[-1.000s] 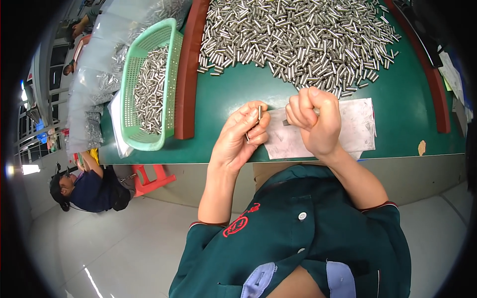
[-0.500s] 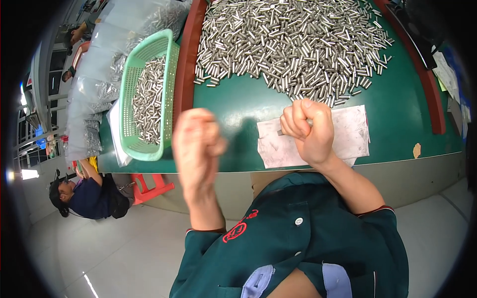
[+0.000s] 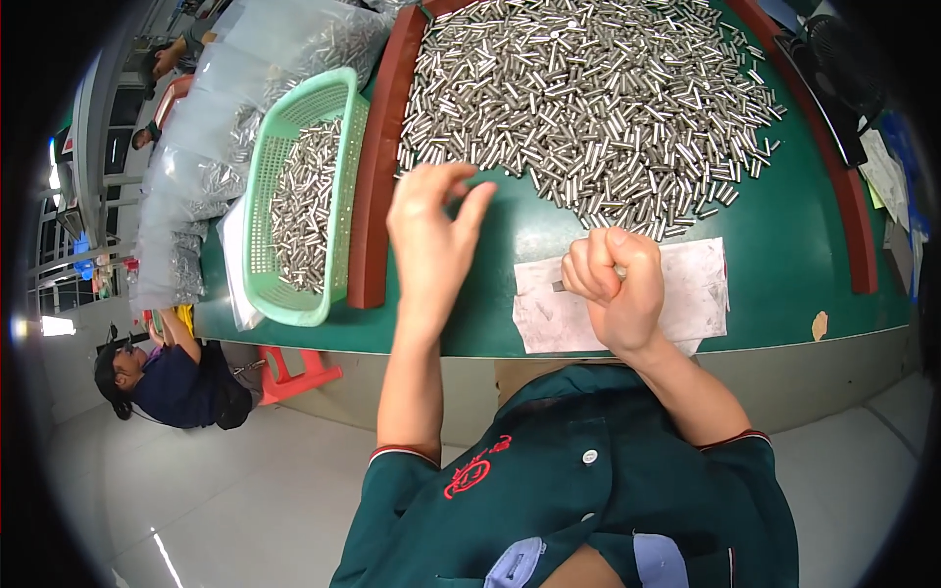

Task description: Assembling small metal components at a factory workbench using manual dexterity and a small pick tool.

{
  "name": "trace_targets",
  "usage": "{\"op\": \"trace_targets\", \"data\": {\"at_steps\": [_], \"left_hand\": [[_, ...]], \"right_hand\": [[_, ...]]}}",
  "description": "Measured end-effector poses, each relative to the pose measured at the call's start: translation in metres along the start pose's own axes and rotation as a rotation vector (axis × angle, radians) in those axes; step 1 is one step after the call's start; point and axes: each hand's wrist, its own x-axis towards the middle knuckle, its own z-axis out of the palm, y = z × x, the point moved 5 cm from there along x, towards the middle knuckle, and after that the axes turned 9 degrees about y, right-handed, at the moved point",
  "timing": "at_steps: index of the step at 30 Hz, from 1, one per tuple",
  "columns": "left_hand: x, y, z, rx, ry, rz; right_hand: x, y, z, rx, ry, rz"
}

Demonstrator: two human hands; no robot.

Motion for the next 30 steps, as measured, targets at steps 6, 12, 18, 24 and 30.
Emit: {"op": "trace_targets", "data": {"at_steps": [6,12,18,24,30], "left_hand": [[-0.002,-0.003,0.032,0.004,-0.034,-0.015],[-0.009,0.004,0.026,-0.254,-0.073,-0.088],[-0.052,0.0,0.013,-1.034,-0.393,-0.818],[-0.071,-0.009,0.005,-1.042,-0.32,-0.807],[-0.08,-0.01,0.01,-1.007,-0.336,-0.806]], "right_hand": [[0.0,0.001,0.003,0.034,-0.001,0.033],[0.0,0.001,0.0,0.031,0.005,0.043],[0.0,0.001,-0.001,0.046,0.021,0.052],[0.0,0.003,-0.001,0.064,0.021,0.05],[0.001,0.003,-0.002,0.067,0.027,0.054]]}}
